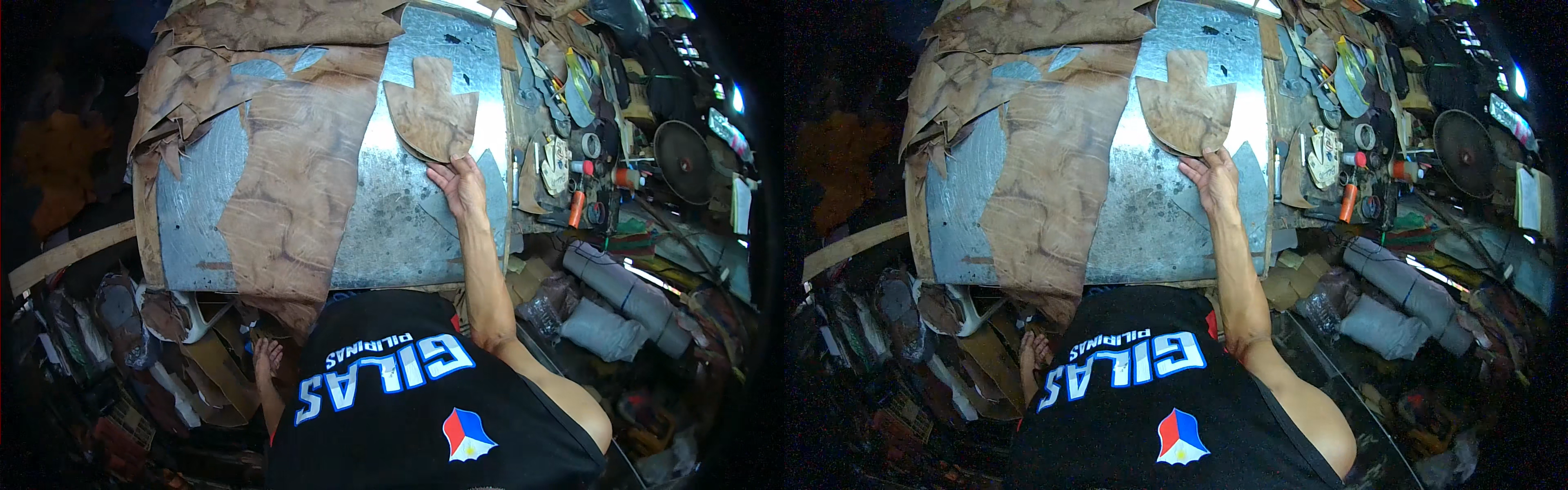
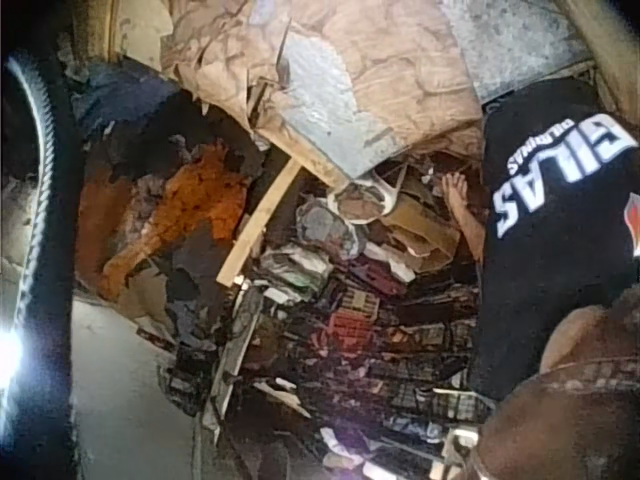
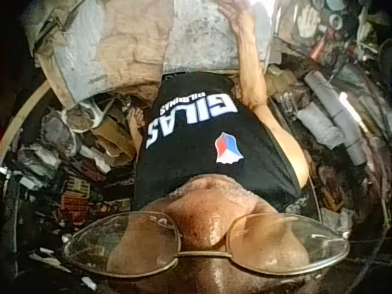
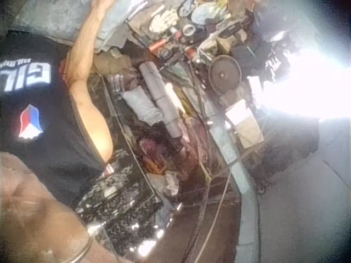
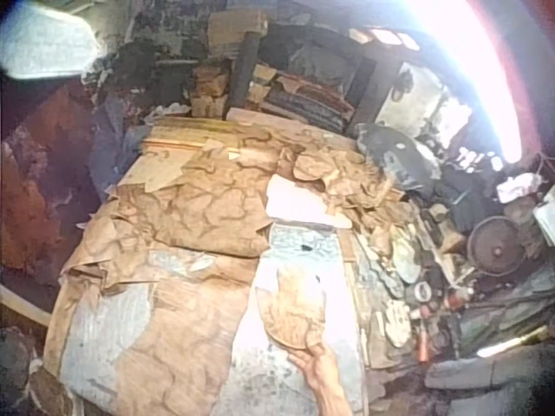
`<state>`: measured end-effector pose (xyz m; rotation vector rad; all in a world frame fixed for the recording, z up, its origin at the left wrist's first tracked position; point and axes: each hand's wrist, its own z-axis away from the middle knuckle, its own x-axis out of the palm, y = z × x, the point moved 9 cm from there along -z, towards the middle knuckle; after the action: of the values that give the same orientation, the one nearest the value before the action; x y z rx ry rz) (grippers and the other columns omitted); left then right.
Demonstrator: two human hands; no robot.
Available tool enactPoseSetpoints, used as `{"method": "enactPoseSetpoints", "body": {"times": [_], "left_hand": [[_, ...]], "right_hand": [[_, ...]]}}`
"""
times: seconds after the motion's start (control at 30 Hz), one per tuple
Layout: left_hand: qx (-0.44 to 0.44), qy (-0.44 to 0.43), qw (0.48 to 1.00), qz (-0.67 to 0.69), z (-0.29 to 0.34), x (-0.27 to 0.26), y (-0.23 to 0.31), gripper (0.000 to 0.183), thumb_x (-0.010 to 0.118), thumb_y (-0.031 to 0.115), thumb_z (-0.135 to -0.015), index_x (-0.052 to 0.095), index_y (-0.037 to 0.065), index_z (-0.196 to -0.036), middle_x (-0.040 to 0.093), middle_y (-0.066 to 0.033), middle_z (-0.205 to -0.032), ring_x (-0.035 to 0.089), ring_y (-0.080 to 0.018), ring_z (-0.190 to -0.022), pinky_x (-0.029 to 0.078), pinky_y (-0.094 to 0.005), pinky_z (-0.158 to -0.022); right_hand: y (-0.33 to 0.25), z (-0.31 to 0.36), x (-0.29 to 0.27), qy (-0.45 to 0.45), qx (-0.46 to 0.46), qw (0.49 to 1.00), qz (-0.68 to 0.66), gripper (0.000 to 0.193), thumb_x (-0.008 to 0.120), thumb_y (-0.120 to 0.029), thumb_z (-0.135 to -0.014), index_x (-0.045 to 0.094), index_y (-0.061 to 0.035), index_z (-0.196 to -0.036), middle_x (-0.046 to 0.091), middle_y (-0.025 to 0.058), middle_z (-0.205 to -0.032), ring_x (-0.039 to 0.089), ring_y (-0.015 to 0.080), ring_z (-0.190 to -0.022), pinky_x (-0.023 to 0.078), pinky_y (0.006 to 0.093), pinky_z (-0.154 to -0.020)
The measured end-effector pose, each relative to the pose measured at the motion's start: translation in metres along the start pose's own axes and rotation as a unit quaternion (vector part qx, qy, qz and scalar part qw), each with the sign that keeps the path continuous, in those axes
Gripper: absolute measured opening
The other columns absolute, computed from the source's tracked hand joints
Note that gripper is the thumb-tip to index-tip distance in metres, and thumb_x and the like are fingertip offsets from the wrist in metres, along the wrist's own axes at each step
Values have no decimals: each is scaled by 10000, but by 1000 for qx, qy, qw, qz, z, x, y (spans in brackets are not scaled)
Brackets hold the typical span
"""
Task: Trace and cut out leather patterns using a template and a hand blade.
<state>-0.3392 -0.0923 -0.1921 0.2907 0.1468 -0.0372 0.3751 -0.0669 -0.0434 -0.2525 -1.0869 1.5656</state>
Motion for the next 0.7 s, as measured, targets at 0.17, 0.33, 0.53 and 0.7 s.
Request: {"method": "enactPoseSetpoints", "body": {"times": [0.17,0.33,0.53,0.7], "left_hand": [[28,-72,996,34,17,47,18,854,519,635,-896,208,119,-1502,555,-148,-1229,578,-246,-1068,447,-370,-925],[69,-133,982,111,46,114,61,953,453,723,-867,151,101,-1524,515,-183,-1303,558,-305,-1110,453,-416,-943],[119,-100,988,16,40,127,71,990,431,748,-857,117,99,-1535,193,-186,-1568,229,-369,-1423,251,-486,-1113],[57,-54,996,41,9,114,48,1026,506,740,-828,164,66,-1520,209,-150,-1566,195,-357,-1431,187,-505,-1130]], "right_hand": [[-25,-5,-28,46,-57,997,21,378,528,-65,-929,399,13,-1275,614,181,-1068,659,308,-851,576,448,-782],[-91,-27,-65,155,-111,953,236,462,545,-134,-931,414,61,-1330,607,243,-1094,666,329,-932,564,413,-785],[-130,-31,46,134,-390,686,599,469,557,-175,-915,476,51,-1318,552,265,-1247,518,389,-1191,412,436,-1013],[-94,-63,218,-26,-498,502,707,619,640,-123,-811,444,-153,-1398,429,233,-1415,446,410,-1260,384,524,-1014]]}}
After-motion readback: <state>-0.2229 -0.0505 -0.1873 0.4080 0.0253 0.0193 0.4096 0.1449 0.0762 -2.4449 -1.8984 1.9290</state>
